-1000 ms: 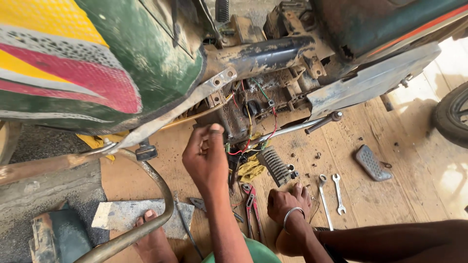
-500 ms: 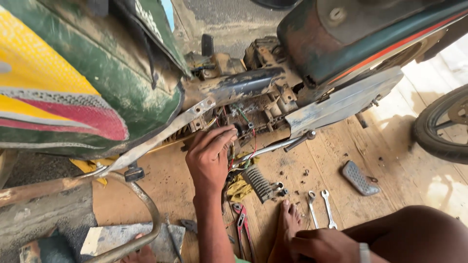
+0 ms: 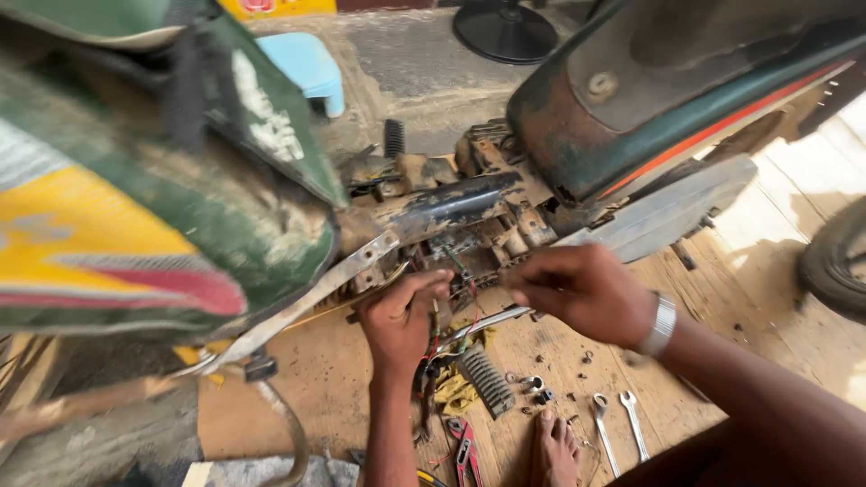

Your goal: Connecting and repairing electrical wiring on a motorcycle chassis.

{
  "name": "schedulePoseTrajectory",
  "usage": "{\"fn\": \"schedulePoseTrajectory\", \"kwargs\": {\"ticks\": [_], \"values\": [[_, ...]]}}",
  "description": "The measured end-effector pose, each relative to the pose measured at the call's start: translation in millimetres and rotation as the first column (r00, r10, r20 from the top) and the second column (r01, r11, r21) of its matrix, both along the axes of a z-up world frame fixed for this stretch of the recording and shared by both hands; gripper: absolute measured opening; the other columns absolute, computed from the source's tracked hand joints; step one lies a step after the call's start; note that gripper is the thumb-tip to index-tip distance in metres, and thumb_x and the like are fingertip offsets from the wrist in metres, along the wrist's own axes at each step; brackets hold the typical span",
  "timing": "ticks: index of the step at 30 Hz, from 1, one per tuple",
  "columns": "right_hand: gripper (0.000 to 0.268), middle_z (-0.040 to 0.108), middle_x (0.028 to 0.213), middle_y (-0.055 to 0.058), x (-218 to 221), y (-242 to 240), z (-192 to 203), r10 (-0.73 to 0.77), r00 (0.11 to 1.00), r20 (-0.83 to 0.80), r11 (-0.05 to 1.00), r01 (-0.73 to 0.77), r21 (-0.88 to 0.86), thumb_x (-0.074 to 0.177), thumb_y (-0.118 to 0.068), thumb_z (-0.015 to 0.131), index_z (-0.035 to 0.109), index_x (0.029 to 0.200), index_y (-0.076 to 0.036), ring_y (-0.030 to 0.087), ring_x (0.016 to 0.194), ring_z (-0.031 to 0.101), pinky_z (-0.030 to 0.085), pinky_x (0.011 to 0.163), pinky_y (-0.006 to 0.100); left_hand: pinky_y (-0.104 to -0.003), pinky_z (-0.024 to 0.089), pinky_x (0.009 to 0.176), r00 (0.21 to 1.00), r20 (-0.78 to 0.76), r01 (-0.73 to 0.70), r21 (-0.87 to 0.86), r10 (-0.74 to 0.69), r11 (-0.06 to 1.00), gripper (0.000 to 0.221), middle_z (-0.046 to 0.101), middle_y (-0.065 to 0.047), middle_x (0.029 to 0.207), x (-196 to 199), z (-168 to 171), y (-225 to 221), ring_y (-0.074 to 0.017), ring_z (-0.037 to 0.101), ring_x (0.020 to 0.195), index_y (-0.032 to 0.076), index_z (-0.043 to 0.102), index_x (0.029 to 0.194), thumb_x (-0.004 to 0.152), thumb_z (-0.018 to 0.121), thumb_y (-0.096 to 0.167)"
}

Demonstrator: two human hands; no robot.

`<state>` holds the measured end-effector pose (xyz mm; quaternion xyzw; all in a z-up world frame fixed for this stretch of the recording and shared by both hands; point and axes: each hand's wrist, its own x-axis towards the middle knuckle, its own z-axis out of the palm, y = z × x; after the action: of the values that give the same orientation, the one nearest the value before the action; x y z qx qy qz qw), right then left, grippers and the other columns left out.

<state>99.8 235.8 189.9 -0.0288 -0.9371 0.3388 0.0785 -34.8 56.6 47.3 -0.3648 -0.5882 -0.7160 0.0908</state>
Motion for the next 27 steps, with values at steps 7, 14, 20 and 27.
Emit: {"fn": "schedulePoseTrajectory", "kwargs": {"ticks": [7,14,20,27], "values": [[0.015,0.072,0.078,0.006,-30,14,-72,-0.225,0.970,0.089,0.859,0.240,-0.451,0.090,-0.009,0.080,0.081,0.104,-0.004,0.009,0.066,0.059,0.049,0.058,0.029,-0.032,0.059,0.081,0.983,-0.176,-0.068,-0.116,0.047,0.991,0.012,0.077,-0.010,0.099,2,28,-5,-0.0215,0.075,0.088,0.000,0.077,0.103,0.091,0.074,0.003],[0.010,0.077,0.080,0.003,-29,-10,-53,-0.190,0.980,0.061,0.939,0.200,-0.280,0.089,-0.010,0.077,0.076,0.097,-0.005,0.008,0.071,0.065,0.054,0.063,0.029,-0.029,0.058,0.068,0.998,-0.059,-0.039,-0.201,0.028,0.979,0.011,0.077,-0.006,0.090,3,21,-4,-0.0175,0.075,0.077,0.003,0.078,0.097,0.089,0.074,0.009],[0.008,0.074,0.080,0.004,-28,-18,-49,-0.189,0.978,0.084,0.953,0.203,-0.224,0.088,-0.008,0.074,0.074,0.096,-0.005,0.011,0.072,0.067,0.054,0.064,0.031,-0.030,0.056,0.061,0.999,0.046,0.018,-0.308,-0.005,0.951,0.012,0.076,-0.006,0.082,4,28,-4,-0.0179,0.073,0.069,0.004,0.079,0.092,0.082,0.074,0.009],[0.006,0.073,0.080,0.005,-30,-18,-62,-0.194,0.972,0.134,0.912,0.229,-0.339,0.089,-0.007,0.072,0.071,0.095,-0.004,0.013,0.073,0.068,0.056,0.065,0.031,-0.033,0.053,0.062,0.996,0.086,0.060,-0.397,-0.028,0.916,0.014,0.072,-0.007,0.077,2,38,-7,-0.0194,0.069,0.067,0.003,0.078,0.088,0.076,0.077,0.010]]}}
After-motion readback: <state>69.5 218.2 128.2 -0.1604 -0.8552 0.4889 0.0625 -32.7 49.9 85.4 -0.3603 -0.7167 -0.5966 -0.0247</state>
